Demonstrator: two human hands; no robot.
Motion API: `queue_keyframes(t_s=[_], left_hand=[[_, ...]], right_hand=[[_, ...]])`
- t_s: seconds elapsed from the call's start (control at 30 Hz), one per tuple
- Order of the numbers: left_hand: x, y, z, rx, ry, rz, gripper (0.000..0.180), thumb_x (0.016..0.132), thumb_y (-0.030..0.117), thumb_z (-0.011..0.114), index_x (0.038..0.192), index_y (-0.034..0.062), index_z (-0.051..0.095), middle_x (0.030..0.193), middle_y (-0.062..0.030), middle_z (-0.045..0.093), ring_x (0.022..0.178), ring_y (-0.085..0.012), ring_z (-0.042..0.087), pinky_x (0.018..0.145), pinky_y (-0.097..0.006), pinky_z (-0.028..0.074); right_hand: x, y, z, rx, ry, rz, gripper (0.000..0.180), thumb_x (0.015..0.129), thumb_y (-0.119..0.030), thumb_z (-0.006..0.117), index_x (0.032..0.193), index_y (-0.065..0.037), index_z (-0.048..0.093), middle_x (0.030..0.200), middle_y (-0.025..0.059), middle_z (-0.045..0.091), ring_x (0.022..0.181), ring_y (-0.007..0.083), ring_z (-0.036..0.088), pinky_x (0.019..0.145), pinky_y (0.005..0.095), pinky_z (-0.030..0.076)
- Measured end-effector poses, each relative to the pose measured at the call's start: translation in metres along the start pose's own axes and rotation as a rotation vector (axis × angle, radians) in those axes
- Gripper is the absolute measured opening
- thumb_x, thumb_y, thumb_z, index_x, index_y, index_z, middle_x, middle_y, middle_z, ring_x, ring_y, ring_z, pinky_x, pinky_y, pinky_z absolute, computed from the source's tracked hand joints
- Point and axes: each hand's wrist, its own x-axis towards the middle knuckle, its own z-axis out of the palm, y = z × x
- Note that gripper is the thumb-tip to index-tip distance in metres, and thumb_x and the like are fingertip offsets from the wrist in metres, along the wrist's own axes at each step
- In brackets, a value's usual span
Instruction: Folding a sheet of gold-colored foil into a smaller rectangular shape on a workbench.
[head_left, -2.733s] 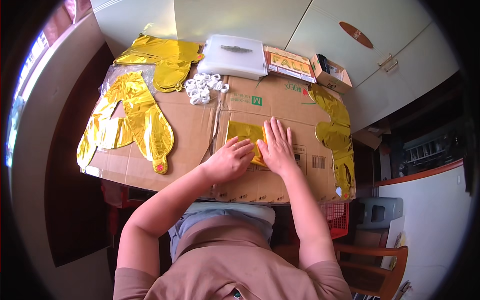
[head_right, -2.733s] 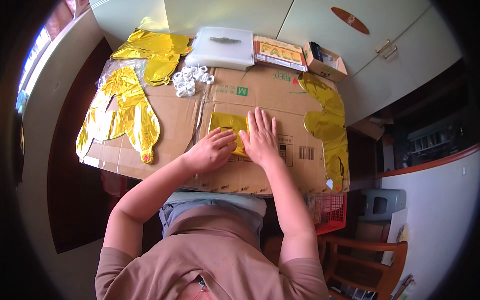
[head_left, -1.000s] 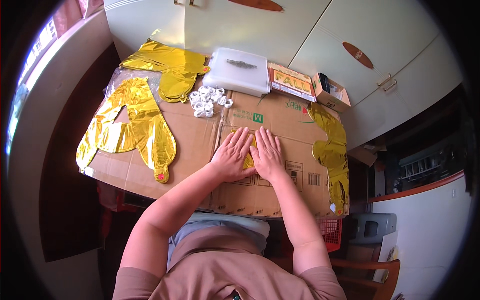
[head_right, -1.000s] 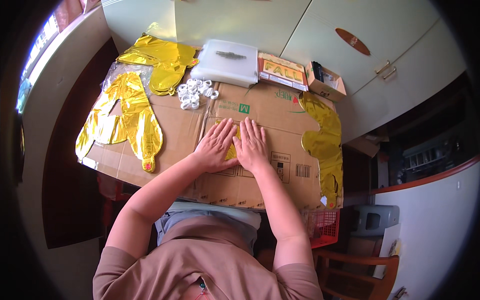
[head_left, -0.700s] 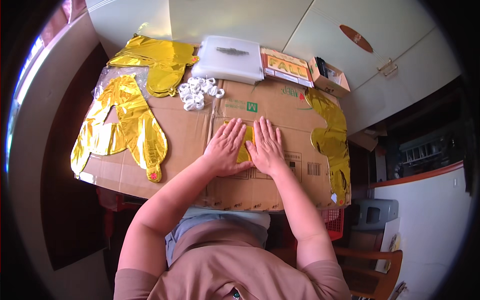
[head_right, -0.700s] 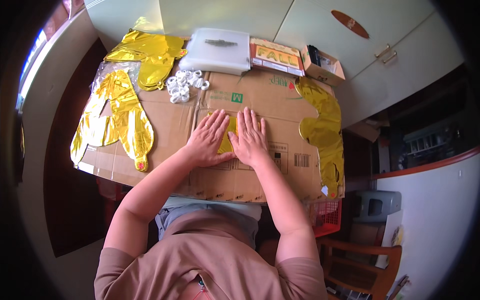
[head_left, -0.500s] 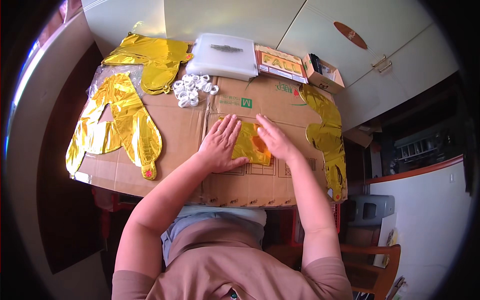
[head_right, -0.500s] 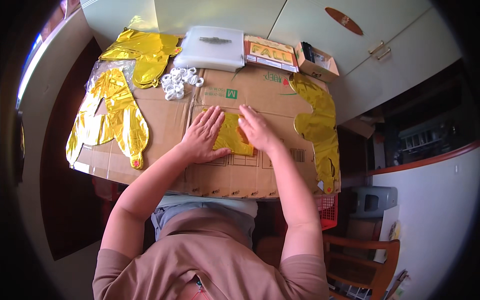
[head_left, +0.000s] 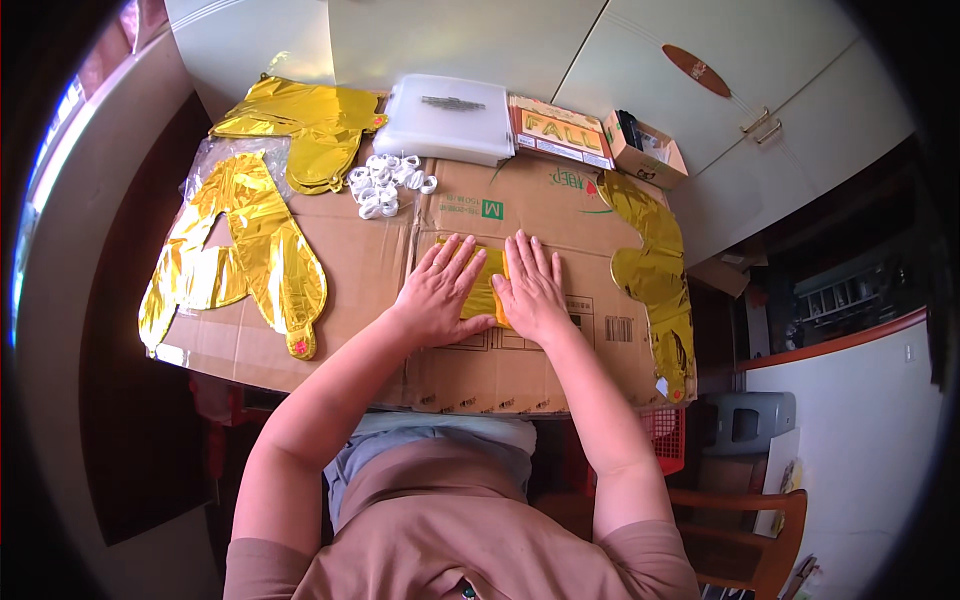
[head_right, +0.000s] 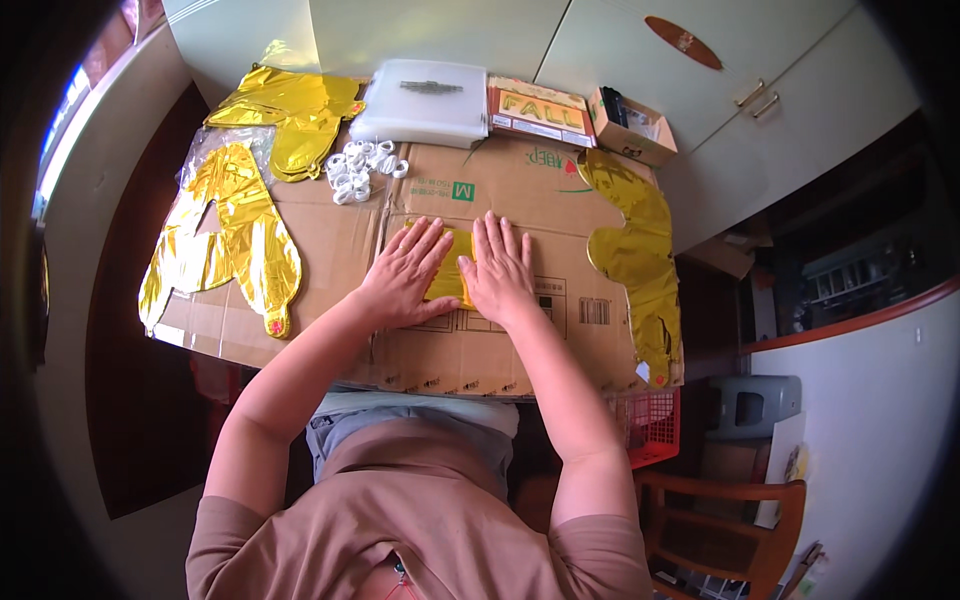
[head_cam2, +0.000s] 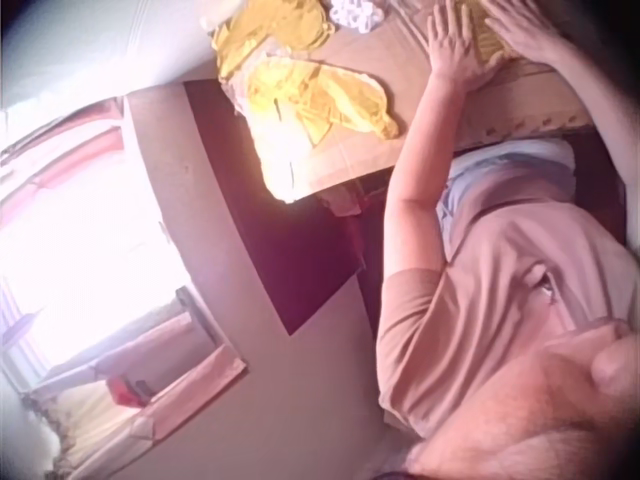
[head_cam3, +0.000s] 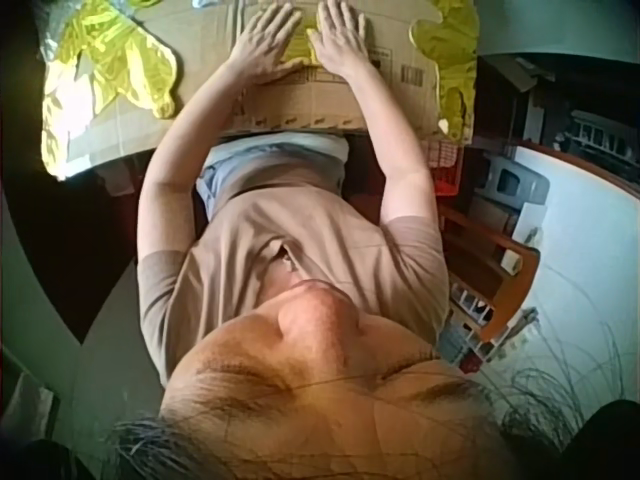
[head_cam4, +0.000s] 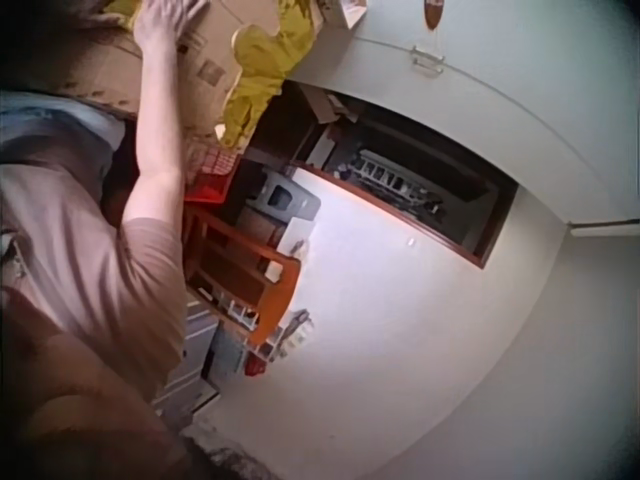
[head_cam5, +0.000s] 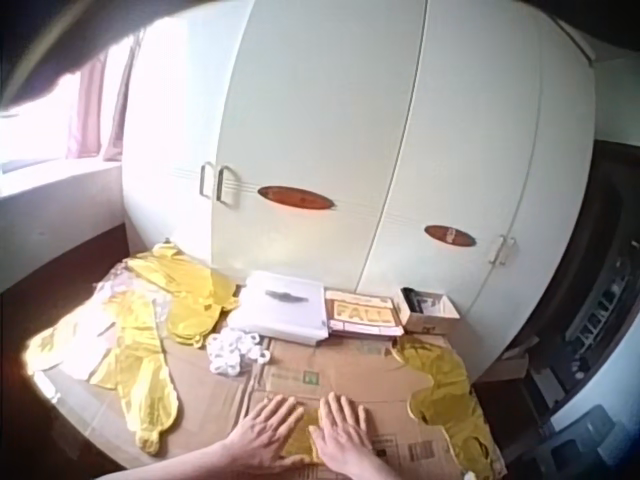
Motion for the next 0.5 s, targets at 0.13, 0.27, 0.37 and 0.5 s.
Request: queue_keyframes(t_s=[0.13, 0.27, 0.37, 0.5], left_hand=[[-0.001, -0.007, 0.001, -0.032, 0.018, -0.010, 0.091, 0.095, 0.066, 0.044, 0.154, -0.0021, 0.032, 0.162, -0.0223, 0.028, 0.153, -0.0357, 0.021, 0.124, -0.050, 0.013], [0.005, 0.005, -0.007, 0.058, -0.044, -0.147, 0.084, 0.098, 0.059, 0.044, 0.153, -0.0031, 0.032, 0.161, -0.0229, 0.029, 0.153, -0.0352, 0.021, 0.124, -0.051, 0.010], [0.026, 0.024, -0.019, -0.066, 0.112, -0.199, 0.077, 0.095, 0.051, 0.054, 0.147, -0.0031, 0.040, 0.155, -0.0237, 0.039, 0.148, -0.0371, 0.031, 0.123, -0.052, 0.015], [0.029, 0.031, 0.014, -0.143, 0.076, -0.106, 0.078, 0.100, 0.058, 0.040, 0.150, -0.0016, 0.040, 0.157, -0.0211, 0.039, 0.149, -0.0339, 0.032, 0.122, -0.051, 0.018]], right_hand=[[0.002, -0.002, -0.002, -0.014, -0.002, 0.026, 0.070, 0.104, -0.044, 0.040, 0.159, -0.004, 0.022, 0.167, 0.0163, 0.019, 0.155, 0.0333, 0.015, 0.124, 0.0546, 0.005], [0.005, -0.005, -0.003, -0.074, -0.034, 0.041, 0.069, 0.104, -0.040, 0.040, 0.160, -0.005, 0.019, 0.167, 0.0167, 0.017, 0.155, 0.0330, 0.014, 0.124, 0.0538, 0.007], [0.003, -0.001, -0.002, -0.123, -0.057, 0.029, 0.073, 0.101, -0.042, 0.044, 0.159, -0.004, 0.021, 0.167, 0.0179, 0.016, 0.156, 0.0330, 0.012, 0.124, 0.0529, 0.003], [-0.001, -0.004, -0.007, -0.201, -0.108, 0.000, 0.071, 0.102, -0.039, 0.044, 0.160, -0.004, 0.020, 0.168, 0.0172, 0.014, 0.156, 0.0324, 0.010, 0.125, 0.0525, 0.003]])
